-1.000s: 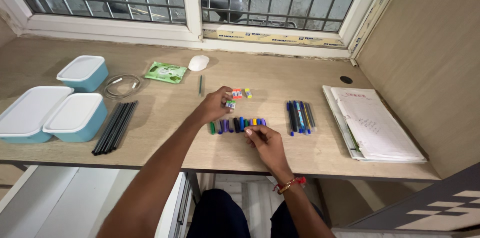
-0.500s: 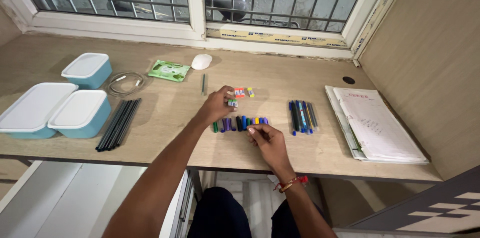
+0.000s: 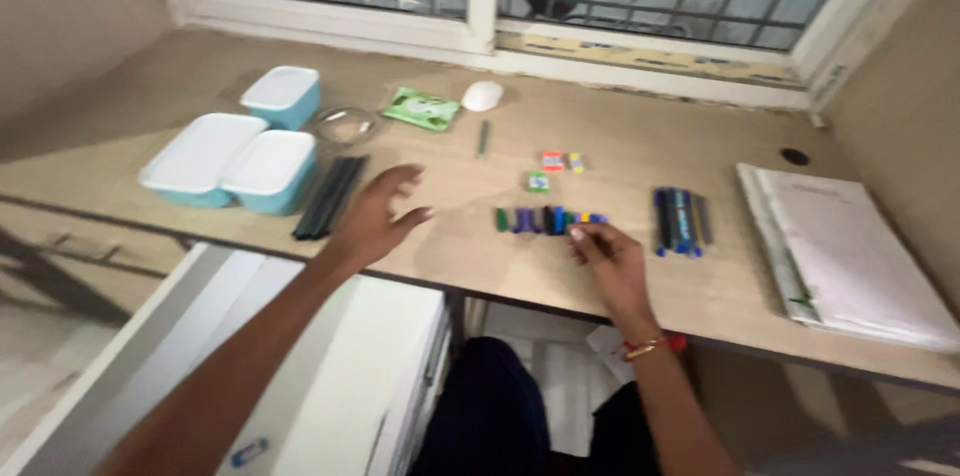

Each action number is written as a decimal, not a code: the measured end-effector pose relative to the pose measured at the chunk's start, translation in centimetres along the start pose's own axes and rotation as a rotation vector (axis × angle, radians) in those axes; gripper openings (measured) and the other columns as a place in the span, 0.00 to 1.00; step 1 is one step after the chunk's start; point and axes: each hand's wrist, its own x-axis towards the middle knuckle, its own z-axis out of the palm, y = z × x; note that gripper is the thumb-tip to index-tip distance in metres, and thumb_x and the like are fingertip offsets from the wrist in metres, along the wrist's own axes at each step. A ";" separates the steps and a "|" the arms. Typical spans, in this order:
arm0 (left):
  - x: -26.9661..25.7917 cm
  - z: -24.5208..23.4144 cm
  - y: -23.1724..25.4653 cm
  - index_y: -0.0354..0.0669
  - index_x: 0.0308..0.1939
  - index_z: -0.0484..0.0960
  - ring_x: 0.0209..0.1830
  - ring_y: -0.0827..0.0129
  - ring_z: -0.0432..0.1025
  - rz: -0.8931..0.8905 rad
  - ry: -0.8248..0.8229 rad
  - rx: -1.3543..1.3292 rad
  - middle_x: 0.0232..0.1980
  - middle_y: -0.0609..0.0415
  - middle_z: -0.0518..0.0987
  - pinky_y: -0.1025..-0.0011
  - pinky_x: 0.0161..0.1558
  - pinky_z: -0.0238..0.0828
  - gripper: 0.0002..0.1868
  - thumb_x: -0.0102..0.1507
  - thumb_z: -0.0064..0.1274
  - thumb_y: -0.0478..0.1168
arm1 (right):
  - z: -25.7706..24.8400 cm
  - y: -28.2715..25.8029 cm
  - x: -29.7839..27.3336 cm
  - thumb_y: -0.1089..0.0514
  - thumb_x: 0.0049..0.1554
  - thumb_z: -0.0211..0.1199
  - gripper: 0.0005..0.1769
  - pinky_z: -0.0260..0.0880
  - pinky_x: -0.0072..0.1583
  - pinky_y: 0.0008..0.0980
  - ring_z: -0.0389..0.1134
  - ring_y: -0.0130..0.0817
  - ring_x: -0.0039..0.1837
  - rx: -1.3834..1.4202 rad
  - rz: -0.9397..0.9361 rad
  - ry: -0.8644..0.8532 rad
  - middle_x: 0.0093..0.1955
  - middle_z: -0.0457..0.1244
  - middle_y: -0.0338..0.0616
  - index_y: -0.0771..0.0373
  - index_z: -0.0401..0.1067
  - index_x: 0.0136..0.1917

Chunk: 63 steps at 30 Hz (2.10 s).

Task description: The person organizes various stationery items on a desk by picking up erasers and placing them into a small blue container, then closes the container with its lid and places it back on the desk before opening a drawer to move items around.

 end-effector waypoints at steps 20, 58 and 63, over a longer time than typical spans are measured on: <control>-26.0 -11.1 -7.2 0.41 0.42 0.80 0.45 0.63 0.81 -0.683 -0.826 0.320 0.43 0.49 0.85 0.65 0.49 0.77 0.17 0.56 0.68 0.46 | 0.2 0.6 -0.1 0.62 0.63 0.63 0.10 0.70 0.47 0.25 0.67 0.24 0.43 0.020 -0.017 -0.055 0.44 0.69 0.42 0.71 0.77 0.54; 2.6 12.2 11.7 0.42 0.60 0.74 0.56 0.56 0.77 0.333 -0.155 -0.422 0.55 0.46 0.80 0.61 0.55 0.76 0.26 0.59 0.50 0.23 | -0.8 -0.5 0.2 0.70 0.57 0.64 0.29 0.71 0.65 0.33 0.69 0.32 0.63 0.263 -0.035 -0.256 0.62 0.68 0.46 0.70 0.65 0.71; 4.0 11.3 9.3 0.40 0.62 0.72 0.54 0.54 0.76 0.262 -0.049 -0.274 0.59 0.44 0.77 0.60 0.53 0.74 0.26 0.59 0.56 0.27 | -0.6 -2.0 -0.4 0.69 0.56 0.65 0.31 0.72 0.62 0.33 0.70 0.33 0.57 0.212 0.062 -0.067 0.60 0.68 0.46 0.65 0.66 0.72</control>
